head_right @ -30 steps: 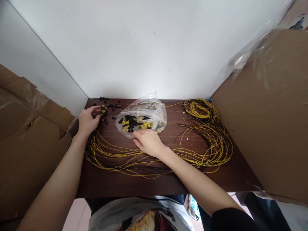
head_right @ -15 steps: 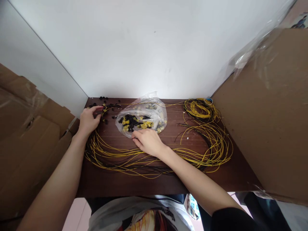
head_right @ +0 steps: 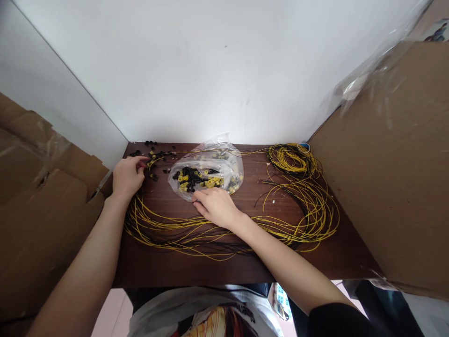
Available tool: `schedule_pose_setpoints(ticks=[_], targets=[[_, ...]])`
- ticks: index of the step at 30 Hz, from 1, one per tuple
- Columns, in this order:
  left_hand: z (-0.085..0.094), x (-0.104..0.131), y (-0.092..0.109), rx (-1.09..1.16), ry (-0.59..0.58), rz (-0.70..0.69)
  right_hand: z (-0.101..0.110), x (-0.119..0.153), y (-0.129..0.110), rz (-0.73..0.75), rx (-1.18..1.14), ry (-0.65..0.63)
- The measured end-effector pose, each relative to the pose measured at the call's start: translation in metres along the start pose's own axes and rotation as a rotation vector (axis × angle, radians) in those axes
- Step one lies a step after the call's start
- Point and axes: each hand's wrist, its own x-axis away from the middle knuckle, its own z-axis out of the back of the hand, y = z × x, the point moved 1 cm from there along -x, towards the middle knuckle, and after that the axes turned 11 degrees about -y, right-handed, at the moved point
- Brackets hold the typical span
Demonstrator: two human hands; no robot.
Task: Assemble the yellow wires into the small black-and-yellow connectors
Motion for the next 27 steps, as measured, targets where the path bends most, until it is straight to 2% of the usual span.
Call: schedule_pose_setpoints(ticks=[5, 7, 12, 16, 18, 20, 24, 27], targets=[[0.005, 0.004, 0.002, 0.023, 0.002, 0.027, 0.0, 0.0, 0.0, -0.002, 0.004, -0.001], [0.007, 0.004, 0.003, 0.055, 0.036, 0.008, 0.0, 0.0, 0.0, -0.003, 0.004, -0.003], [0.016, 0.005, 0.011, 0.216, 0.163, -0.15, 0.0, -0.001, 0.0, -0.004, 0.001, -0.007], [0.029, 0.008, 0.034, 0.514, 0.141, -0.271, 0.001, 0.0, -0.001, -0.003, -0.021, -0.01], [0.037, 0.01, 0.051, 0.71, 0.088, -0.298, 0.003, 0.0, -0.001, 0.004, -0.068, -0.003], [0.044, 0.015, 0.071, 0.866, -0.038, -0.338, 0.004, -0.001, 0.0, -0.003, -0.198, 0.034], [0.049, 0.03, 0.108, 1.072, -0.277, -0.473, 0.007, -0.004, 0.001, -0.054, -0.704, 0.2], [0.041, 0.042, 0.13, 1.171, -0.383, -0.564, 0.007, -0.007, 0.002, -0.053, -1.091, 0.231]])
